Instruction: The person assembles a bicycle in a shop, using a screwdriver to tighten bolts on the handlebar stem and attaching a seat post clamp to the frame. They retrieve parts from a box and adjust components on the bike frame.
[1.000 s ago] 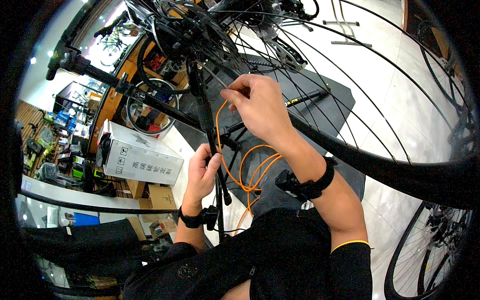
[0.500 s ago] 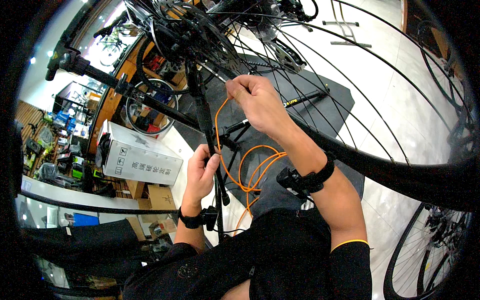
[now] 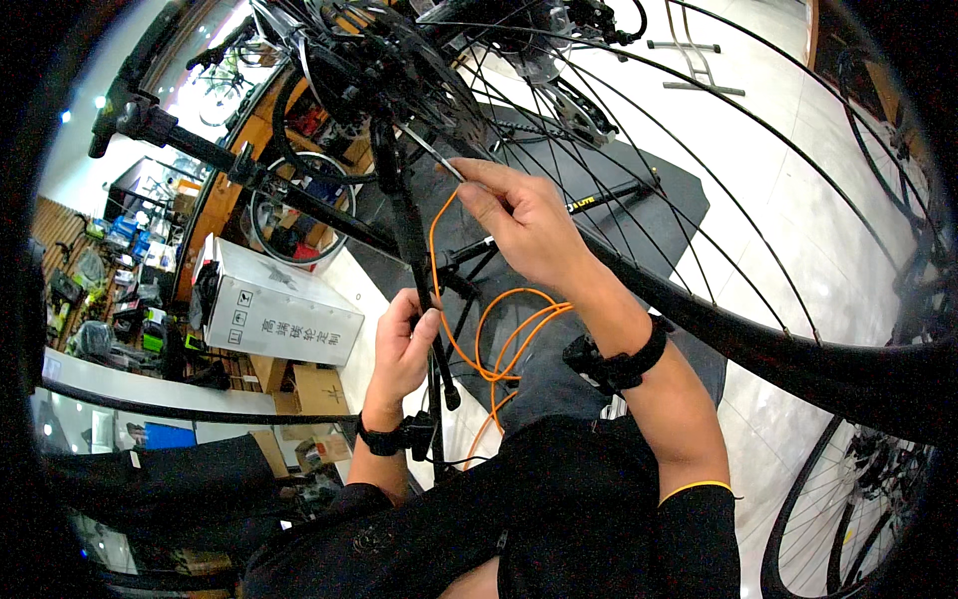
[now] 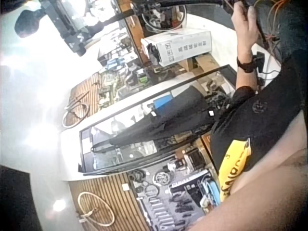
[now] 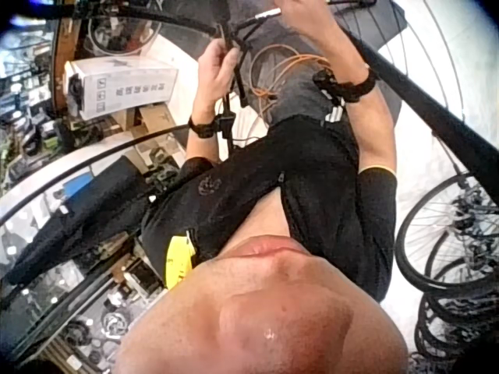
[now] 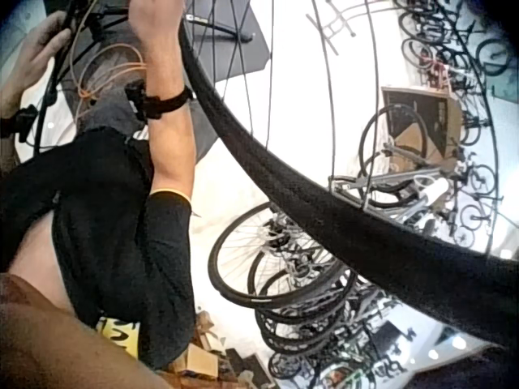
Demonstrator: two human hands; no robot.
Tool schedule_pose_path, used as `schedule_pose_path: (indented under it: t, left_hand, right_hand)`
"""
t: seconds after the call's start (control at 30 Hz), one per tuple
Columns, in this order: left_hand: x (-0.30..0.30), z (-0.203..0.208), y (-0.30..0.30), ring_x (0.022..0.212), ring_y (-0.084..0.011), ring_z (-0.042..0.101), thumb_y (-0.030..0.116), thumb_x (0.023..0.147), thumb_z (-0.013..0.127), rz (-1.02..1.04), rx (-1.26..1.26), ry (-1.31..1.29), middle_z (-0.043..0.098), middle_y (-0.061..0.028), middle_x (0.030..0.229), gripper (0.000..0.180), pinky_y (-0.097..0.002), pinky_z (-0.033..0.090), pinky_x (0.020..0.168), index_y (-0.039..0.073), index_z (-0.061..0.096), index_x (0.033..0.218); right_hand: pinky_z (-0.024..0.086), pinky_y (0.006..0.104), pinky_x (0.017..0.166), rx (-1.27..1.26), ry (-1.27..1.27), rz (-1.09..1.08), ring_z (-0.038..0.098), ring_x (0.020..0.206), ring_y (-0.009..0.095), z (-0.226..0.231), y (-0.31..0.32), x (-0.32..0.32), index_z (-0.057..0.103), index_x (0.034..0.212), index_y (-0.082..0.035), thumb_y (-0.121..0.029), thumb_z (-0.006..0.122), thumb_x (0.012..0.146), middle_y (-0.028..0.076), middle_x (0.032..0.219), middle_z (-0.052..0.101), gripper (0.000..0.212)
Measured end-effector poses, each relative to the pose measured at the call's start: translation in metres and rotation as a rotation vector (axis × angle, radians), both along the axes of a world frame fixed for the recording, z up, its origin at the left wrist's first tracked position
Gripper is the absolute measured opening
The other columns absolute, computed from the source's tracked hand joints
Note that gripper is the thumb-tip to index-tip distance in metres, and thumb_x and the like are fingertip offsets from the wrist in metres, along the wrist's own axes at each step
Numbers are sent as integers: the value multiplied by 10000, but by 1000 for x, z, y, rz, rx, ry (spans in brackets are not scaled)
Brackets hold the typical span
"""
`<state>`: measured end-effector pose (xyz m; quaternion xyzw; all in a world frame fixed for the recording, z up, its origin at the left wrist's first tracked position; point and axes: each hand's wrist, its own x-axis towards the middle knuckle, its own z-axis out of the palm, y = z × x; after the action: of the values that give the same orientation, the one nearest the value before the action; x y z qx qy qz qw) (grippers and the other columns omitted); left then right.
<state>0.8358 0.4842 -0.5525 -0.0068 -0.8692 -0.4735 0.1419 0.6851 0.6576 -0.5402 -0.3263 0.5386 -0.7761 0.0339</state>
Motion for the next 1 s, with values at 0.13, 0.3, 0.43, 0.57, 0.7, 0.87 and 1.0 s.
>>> schedule_pose_path:
  t: [0.13,0.3,0.43,0.57,0.7,0.87,1.0]
  left_hand:
    - [0,-1,-1,637,-66,396,114,944,583,-8,6,-6,473,20,697,123,-231,362,565,8,528,914]
    - [0,2,-2,647,-70,389,119,938,593,6,15,-12,451,16,695,145,-235,361,570,6,512,895]
    - [0,-2,-6,650,-77,391,123,932,601,-3,-20,9,441,12,690,158,-239,365,572,0,509,894]
    - [1,-2,-6,646,-83,391,119,927,603,4,1,14,442,8,692,148,-239,365,573,-1,519,902]
    - [0,2,-3,644,-84,394,112,922,604,-1,-2,14,446,6,696,134,-240,368,573,-1,534,915]
    - [1,1,-4,640,-80,396,110,922,605,-2,-25,-5,453,7,696,125,-238,367,570,1,544,924]
    - [0,3,-2,630,-79,390,114,923,605,-2,-14,5,451,9,689,131,-237,361,563,0,539,916]
  right_hand:
    - [339,189,533,33,61,127,417,571,43,-11,5,-13,603,1061,-7,-159,497,988,-48,648,448,199]
    - [404,210,558,-71,-25,307,475,613,64,-8,9,-11,551,1103,-16,-175,498,992,9,740,535,201]
    - [461,228,606,66,-91,318,531,651,89,-4,11,-11,513,1166,-31,-173,527,982,46,821,585,233]
    - [456,232,583,210,67,-50,559,644,100,-4,6,-6,558,1105,-13,-109,594,938,66,792,612,196]
    - [439,313,518,160,317,-605,586,579,238,-6,-8,4,640,943,14,-94,659,850,131,757,641,144]
    - [361,262,460,-4,68,-404,505,513,112,-7,-9,5,665,897,14,-125,643,903,33,660,597,141]
    - [257,200,469,-188,-303,110,342,501,37,-2,-3,-1,631,909,4,-217,573,965,-59,588,418,235]
